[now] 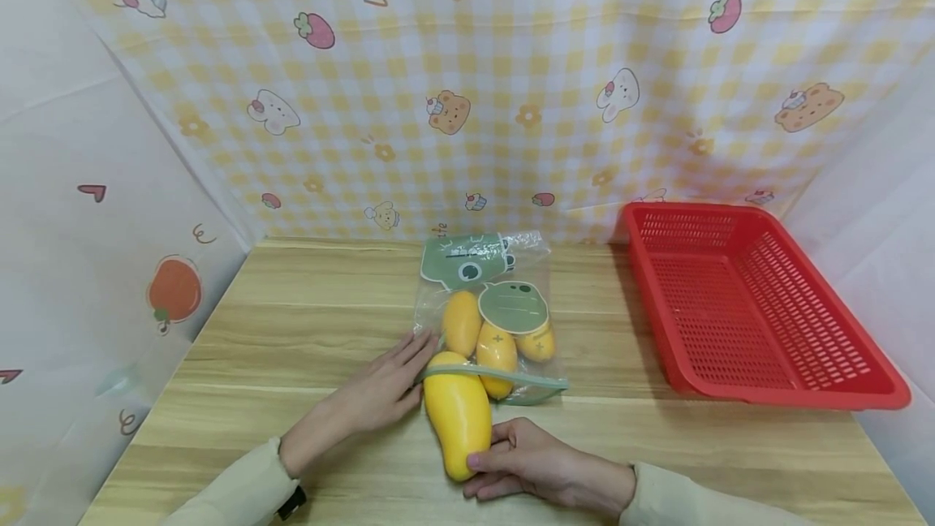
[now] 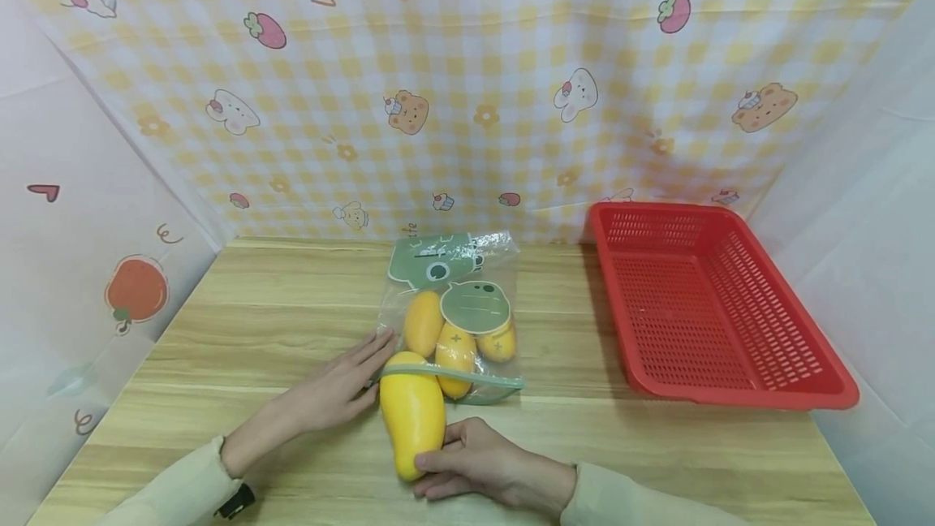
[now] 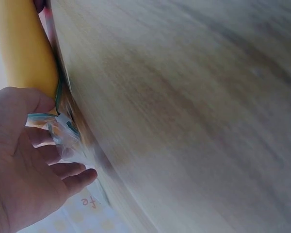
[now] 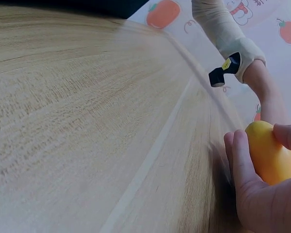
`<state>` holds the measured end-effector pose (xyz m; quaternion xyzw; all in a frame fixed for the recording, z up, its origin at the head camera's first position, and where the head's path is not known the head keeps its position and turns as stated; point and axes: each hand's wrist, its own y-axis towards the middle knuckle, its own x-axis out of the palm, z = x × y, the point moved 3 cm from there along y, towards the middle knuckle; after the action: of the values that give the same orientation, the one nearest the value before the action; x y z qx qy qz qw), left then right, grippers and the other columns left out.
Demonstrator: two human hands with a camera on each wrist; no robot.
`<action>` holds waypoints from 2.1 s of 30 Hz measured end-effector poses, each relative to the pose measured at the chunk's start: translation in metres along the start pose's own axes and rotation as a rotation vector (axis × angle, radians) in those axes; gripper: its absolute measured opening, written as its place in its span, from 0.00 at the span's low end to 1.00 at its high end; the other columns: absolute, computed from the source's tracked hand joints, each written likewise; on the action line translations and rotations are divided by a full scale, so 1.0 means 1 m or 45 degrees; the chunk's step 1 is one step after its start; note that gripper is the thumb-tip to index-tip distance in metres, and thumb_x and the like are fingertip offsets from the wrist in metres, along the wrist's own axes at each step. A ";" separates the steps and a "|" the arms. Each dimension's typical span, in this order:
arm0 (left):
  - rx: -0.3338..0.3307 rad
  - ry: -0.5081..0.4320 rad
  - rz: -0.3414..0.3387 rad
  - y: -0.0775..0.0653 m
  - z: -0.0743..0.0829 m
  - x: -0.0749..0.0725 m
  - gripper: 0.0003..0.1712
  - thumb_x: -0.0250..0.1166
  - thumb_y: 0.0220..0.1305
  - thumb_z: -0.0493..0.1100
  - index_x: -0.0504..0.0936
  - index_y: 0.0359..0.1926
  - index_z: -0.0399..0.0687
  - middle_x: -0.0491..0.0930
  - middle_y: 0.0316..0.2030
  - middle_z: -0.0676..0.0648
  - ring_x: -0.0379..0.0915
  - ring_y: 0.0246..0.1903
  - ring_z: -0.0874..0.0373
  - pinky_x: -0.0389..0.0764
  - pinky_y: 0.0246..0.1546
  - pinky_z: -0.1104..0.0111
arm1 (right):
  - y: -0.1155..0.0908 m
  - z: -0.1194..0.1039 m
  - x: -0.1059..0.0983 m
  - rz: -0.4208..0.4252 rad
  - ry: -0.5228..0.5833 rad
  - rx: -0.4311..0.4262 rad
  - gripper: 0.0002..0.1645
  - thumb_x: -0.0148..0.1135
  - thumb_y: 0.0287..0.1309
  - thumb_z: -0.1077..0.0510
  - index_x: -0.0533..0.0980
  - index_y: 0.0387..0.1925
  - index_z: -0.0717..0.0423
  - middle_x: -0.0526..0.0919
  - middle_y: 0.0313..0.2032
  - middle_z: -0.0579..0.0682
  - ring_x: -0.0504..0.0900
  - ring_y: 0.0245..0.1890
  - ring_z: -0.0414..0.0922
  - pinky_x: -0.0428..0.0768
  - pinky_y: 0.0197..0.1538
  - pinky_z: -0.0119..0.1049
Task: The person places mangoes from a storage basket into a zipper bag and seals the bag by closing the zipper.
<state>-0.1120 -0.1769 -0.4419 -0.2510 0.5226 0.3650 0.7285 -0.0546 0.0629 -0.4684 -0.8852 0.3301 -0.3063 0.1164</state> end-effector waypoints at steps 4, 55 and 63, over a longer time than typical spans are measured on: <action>0.002 0.010 0.001 0.000 -0.001 0.000 0.39 0.61 0.73 0.43 0.56 0.78 0.35 0.52 0.75 0.32 0.49 0.73 0.35 0.59 0.69 0.45 | 0.000 -0.001 0.000 -0.026 0.013 -0.009 0.17 0.63 0.68 0.65 0.75 0.54 0.72 0.85 0.46 0.66 0.87 0.44 0.51 0.84 0.49 0.41; 0.038 0.160 0.027 0.001 0.001 0.001 0.38 0.59 0.73 0.42 0.57 0.76 0.31 0.58 0.74 0.32 0.54 0.72 0.35 0.60 0.69 0.47 | 0.002 0.000 -0.002 0.010 -0.078 -0.063 0.15 0.66 0.67 0.63 0.79 0.48 0.72 0.86 0.41 0.68 0.89 0.37 0.48 0.86 0.42 0.38; 0.031 0.163 0.024 0.002 0.002 0.000 0.38 0.58 0.75 0.42 0.56 0.76 0.30 0.57 0.74 0.32 0.54 0.72 0.36 0.59 0.70 0.48 | 0.003 0.000 0.000 0.045 -0.063 -0.077 0.14 0.66 0.66 0.63 0.79 0.47 0.72 0.86 0.41 0.69 0.89 0.37 0.48 0.86 0.42 0.38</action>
<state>-0.1121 -0.1745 -0.4416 -0.2600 0.5750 0.3487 0.6930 -0.0559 0.0603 -0.4698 -0.8897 0.3518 -0.2721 0.1033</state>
